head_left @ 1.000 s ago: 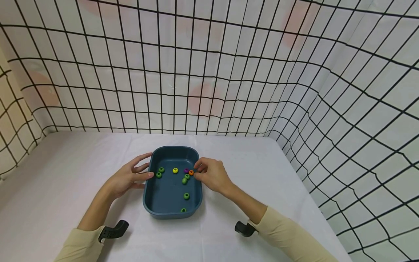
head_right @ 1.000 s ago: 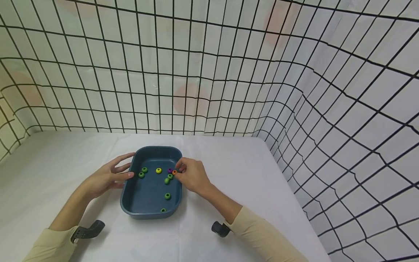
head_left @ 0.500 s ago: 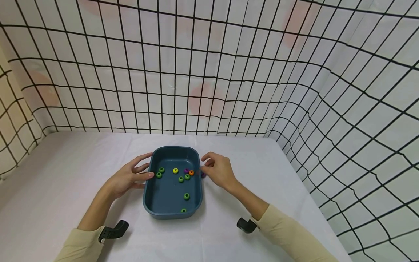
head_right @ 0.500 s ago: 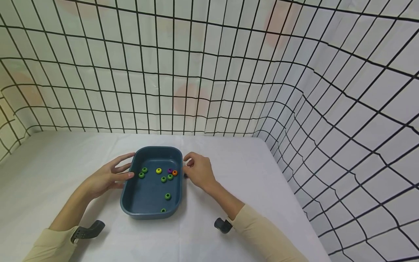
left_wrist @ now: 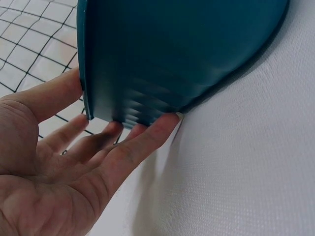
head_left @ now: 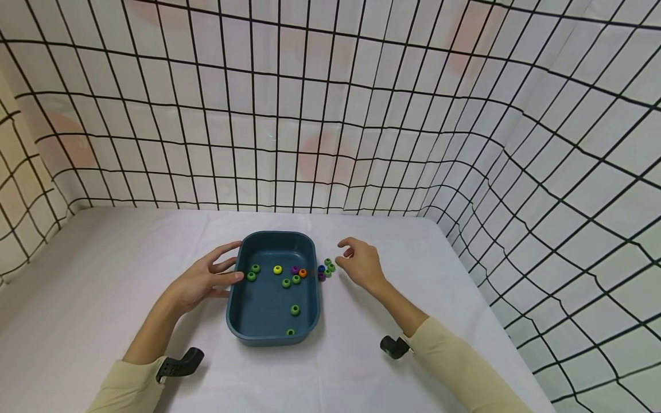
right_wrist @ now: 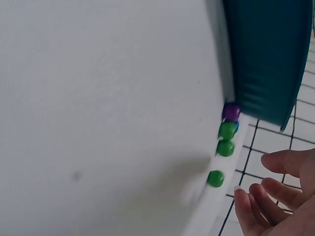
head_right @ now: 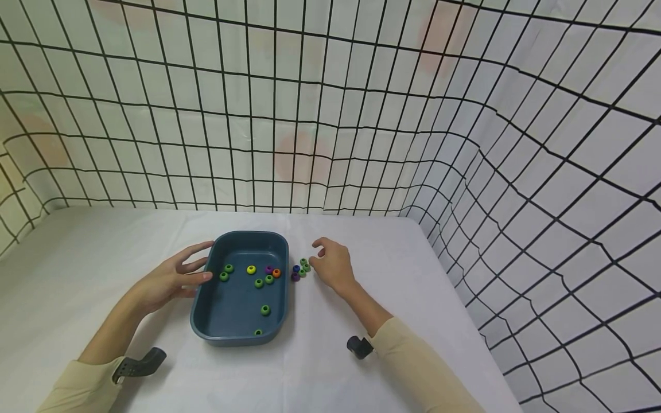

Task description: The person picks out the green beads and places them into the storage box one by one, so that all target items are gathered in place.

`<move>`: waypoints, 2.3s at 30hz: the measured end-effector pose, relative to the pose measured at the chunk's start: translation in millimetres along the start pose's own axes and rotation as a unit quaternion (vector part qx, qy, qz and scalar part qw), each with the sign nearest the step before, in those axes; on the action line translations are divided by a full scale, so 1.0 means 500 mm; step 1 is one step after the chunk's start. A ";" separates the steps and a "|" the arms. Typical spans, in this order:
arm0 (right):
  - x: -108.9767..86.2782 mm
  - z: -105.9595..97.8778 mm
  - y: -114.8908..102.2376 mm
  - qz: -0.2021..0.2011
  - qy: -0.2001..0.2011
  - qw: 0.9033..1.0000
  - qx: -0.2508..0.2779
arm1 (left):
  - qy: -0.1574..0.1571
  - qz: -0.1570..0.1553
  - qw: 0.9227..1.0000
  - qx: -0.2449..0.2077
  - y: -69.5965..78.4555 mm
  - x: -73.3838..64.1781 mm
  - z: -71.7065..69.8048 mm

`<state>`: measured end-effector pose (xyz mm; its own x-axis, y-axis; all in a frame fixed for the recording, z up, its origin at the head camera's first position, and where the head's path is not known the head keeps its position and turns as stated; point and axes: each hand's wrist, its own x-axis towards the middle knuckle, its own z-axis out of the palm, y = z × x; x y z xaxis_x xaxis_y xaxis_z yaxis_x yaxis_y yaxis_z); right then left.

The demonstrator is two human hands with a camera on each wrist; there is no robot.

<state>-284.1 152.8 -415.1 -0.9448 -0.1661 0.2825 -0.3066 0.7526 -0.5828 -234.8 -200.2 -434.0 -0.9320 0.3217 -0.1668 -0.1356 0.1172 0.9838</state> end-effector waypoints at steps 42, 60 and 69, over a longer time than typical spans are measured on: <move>-0.001 0.031 0.060 0.054 -0.058 0.997 -0.018 | 0.002 -0.001 1.000 -0.003 0.000 0.003 0.000; -0.009 0.013 -0.023 0.013 -0.062 0.998 0.032 | 0.002 -0.001 1.000 -0.002 -0.002 0.003 -0.002; -0.026 0.001 -0.074 -0.017 -0.076 0.995 0.059 | 0.002 0.000 1.000 -0.003 -0.002 0.004 -0.001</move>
<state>-260.5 126.6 -397.6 -0.9376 -0.2908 0.1905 -0.3413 0.6664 -0.6629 -236.6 -200.4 -435.1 -0.9332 0.3185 -0.1662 -0.1373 0.1114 0.9842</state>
